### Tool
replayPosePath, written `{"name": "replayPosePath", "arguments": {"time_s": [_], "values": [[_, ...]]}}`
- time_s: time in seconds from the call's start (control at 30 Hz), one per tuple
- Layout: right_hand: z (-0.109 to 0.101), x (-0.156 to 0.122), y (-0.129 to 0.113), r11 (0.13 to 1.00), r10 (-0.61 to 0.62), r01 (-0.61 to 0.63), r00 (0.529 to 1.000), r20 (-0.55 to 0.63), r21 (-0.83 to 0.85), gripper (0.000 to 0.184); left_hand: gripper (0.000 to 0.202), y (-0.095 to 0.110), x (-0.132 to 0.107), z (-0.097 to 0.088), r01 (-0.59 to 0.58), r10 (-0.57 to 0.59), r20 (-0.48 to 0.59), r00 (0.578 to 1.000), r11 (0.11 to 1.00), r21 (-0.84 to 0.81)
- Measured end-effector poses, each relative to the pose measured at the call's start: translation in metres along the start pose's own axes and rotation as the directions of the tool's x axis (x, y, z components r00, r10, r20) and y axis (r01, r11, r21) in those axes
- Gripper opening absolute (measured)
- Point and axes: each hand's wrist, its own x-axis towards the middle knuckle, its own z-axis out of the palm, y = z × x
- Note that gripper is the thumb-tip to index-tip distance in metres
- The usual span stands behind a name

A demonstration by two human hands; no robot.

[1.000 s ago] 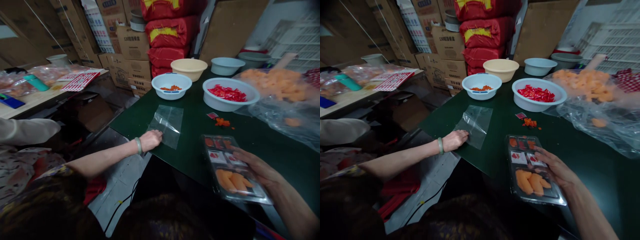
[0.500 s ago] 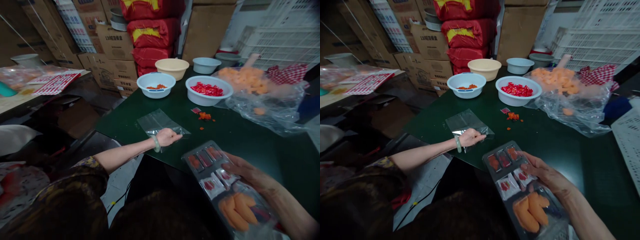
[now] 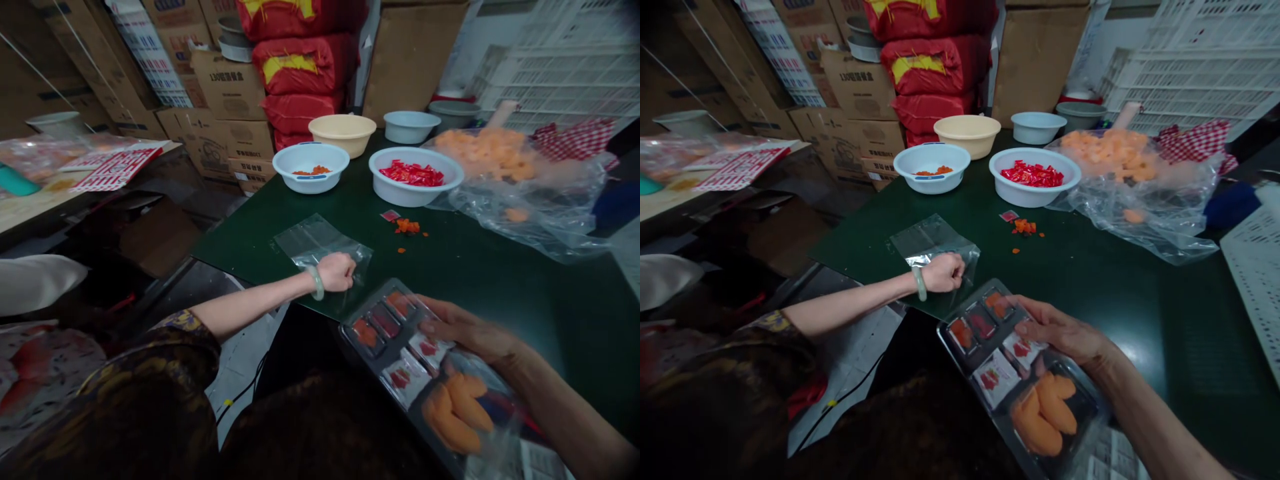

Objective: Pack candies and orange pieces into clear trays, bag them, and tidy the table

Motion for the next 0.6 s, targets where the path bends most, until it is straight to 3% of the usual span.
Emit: {"name": "replayPosePath", "arguments": {"time_s": [0.1, 0.17, 0.23, 0.37, 0.47, 0.6], "values": [[-0.008, 0.018, -0.008, 0.988, 0.134, -0.153, 0.934, 0.33, 0.031, 0.061, 0.013, 0.018, -0.01, 0.01, -0.181, 0.202, -0.077, 0.976, 0.957, 0.227], [-0.013, 0.027, -0.009, 0.982, 0.142, -0.182, 0.899, 0.415, 0.057, 0.063, 0.016, 0.02, -0.012, 0.01, -0.329, 0.35, -0.056, 0.935, 0.916, 0.228], [-0.017, 0.031, -0.007, 0.979, 0.14, -0.191, 0.886, 0.442, 0.074, 0.065, 0.015, 0.014, -0.011, 0.005, -0.426, 0.435, -0.049, 0.899, 0.894, 0.139], [-0.026, 0.026, -0.004, 0.973, 0.195, -0.23, 0.878, 0.436, 0.029, 0.07, 0.016, 0.004, -0.006, -0.009, -0.506, 0.502, -0.114, 0.857, 0.862, -0.011], [-0.026, 0.019, -0.006, 0.973, 0.173, -0.217, 0.905, 0.389, 0.073, 0.068, 0.017, 0.011, 0.0, -0.014, -0.548, 0.548, -0.051, 0.835, 0.836, 0.03], [-0.019, 0.007, -0.012, 0.966, 0.085, -0.163, 0.934, 0.348, 0.201, 0.065, 0.017, 0.027, 0.014, -0.008, -0.524, 0.517, 0.087, 0.852, 0.834, 0.173]]}}
